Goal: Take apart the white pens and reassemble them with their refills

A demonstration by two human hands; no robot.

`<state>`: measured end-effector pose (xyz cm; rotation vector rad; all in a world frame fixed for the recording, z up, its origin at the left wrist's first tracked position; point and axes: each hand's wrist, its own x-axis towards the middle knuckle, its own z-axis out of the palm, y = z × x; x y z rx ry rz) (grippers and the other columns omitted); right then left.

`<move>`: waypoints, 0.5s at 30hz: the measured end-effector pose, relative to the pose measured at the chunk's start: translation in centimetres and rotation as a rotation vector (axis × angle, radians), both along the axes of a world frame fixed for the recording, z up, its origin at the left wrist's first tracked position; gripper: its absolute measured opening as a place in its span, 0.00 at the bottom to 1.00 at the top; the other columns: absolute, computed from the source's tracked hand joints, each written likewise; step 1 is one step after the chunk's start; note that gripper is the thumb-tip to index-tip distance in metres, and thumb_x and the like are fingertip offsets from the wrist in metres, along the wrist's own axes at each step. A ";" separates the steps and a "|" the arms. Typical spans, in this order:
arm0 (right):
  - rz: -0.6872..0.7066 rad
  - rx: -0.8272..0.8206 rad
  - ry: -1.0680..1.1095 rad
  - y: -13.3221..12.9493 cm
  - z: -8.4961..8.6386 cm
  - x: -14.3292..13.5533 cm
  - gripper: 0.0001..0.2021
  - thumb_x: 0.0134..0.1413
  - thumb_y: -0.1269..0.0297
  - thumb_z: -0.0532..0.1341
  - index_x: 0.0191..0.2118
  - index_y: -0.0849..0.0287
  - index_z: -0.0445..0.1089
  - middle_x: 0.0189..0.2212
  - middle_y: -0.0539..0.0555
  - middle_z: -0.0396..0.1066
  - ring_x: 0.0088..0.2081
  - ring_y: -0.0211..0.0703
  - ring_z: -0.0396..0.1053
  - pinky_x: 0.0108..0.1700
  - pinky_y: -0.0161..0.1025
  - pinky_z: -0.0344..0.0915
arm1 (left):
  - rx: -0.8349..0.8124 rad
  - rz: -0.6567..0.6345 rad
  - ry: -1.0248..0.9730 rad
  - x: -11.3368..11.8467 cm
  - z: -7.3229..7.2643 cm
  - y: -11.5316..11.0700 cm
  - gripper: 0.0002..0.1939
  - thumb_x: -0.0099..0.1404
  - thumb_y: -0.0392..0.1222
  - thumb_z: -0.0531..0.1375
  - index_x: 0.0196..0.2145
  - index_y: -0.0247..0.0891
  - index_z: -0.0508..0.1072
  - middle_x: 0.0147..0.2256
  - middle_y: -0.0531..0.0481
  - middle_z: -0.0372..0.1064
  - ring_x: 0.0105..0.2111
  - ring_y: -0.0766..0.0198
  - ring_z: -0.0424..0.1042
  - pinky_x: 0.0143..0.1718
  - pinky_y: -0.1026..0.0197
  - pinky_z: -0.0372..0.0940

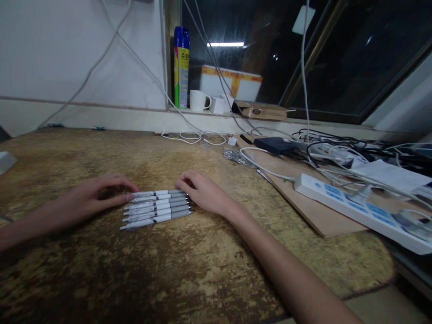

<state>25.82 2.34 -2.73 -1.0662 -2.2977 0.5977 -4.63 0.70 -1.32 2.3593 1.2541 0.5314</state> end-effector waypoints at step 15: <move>-0.160 -0.087 0.171 0.5 -0.9 -0.4 0.16 0.69 0.59 0.51 0.38 0.60 0.73 0.37 0.55 0.75 0.40 0.44 0.70 0.45 0.41 0.62 | 0.054 0.190 -0.112 1.2 0.4 -1.2 0.23 0.70 0.60 0.55 0.52 0.45 0.74 0.52 0.46 0.73 0.52 0.48 0.70 0.56 0.47 0.64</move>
